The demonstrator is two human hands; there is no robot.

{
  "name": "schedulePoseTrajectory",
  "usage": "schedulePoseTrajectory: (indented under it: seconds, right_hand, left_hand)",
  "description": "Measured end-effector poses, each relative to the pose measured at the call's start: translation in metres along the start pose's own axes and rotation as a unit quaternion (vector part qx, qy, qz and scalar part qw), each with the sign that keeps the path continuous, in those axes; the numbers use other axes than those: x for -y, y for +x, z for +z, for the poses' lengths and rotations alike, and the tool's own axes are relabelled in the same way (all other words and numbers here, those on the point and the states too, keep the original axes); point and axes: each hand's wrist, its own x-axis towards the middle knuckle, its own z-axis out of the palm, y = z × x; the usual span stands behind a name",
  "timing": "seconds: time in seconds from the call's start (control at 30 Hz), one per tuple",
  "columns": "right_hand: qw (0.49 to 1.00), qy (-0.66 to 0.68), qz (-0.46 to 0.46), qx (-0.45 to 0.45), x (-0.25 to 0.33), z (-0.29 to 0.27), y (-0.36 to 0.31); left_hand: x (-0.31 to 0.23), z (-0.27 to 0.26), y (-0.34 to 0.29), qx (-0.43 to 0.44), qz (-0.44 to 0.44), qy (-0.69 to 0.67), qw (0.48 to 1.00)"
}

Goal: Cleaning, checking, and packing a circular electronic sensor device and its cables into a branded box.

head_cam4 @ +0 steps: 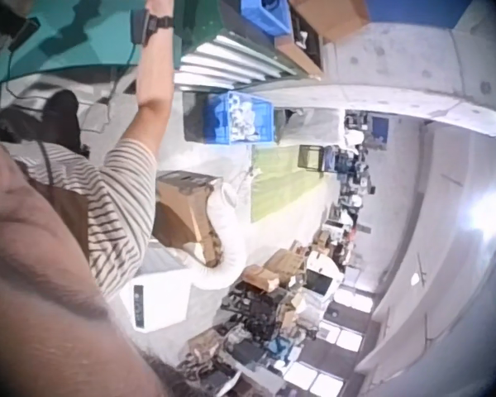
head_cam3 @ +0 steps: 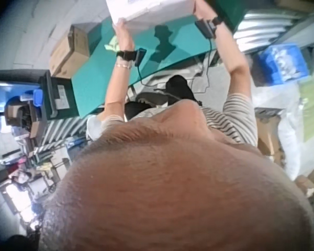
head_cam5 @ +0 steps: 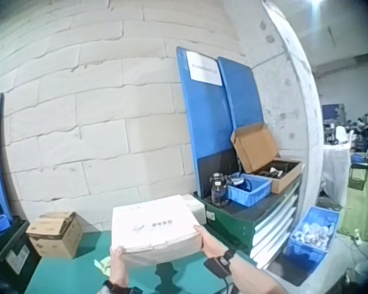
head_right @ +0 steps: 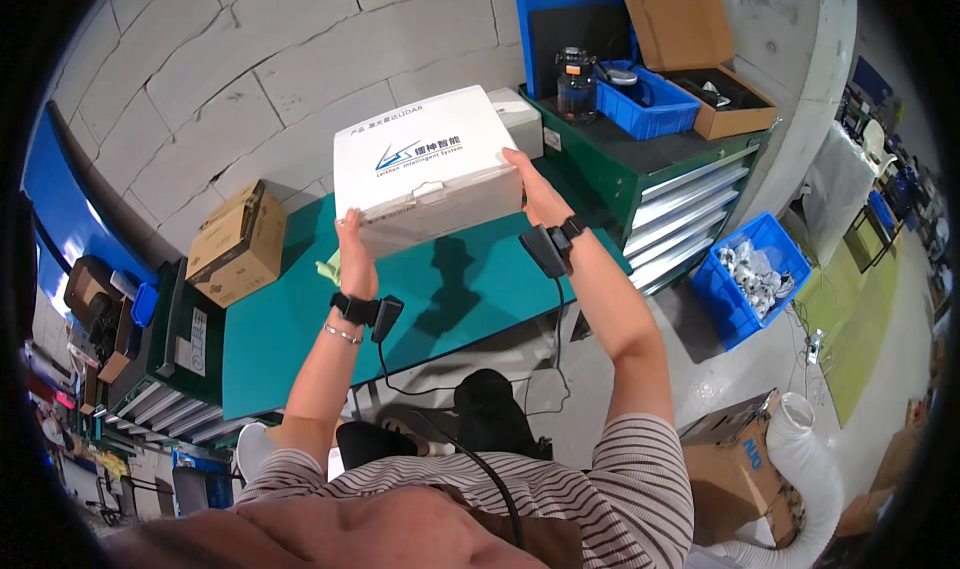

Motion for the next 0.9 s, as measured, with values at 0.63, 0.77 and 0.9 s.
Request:
schedulePoseTrajectory:
  seconds: [0.63,0.77,0.9]
  right_hand:
    - [0.955,-0.234,-0.121,-0.138,-0.113,-0.050,0.023]
    - [0.973,-0.199,-0.043,-0.113,-0.135,-0.047,-0.041]
    - [0.938,-0.305,-0.118,-0.113,-0.130,-0.035,-0.064]
  left_hand:
    - [0.107,0.098,0.188,0.038,0.116,0.216,0.969]
    - [0.133,0.115,0.222,-0.001,0.143,0.292,0.946]
    - [0.129,0.136,0.228,-0.021,0.056,0.341,0.938]
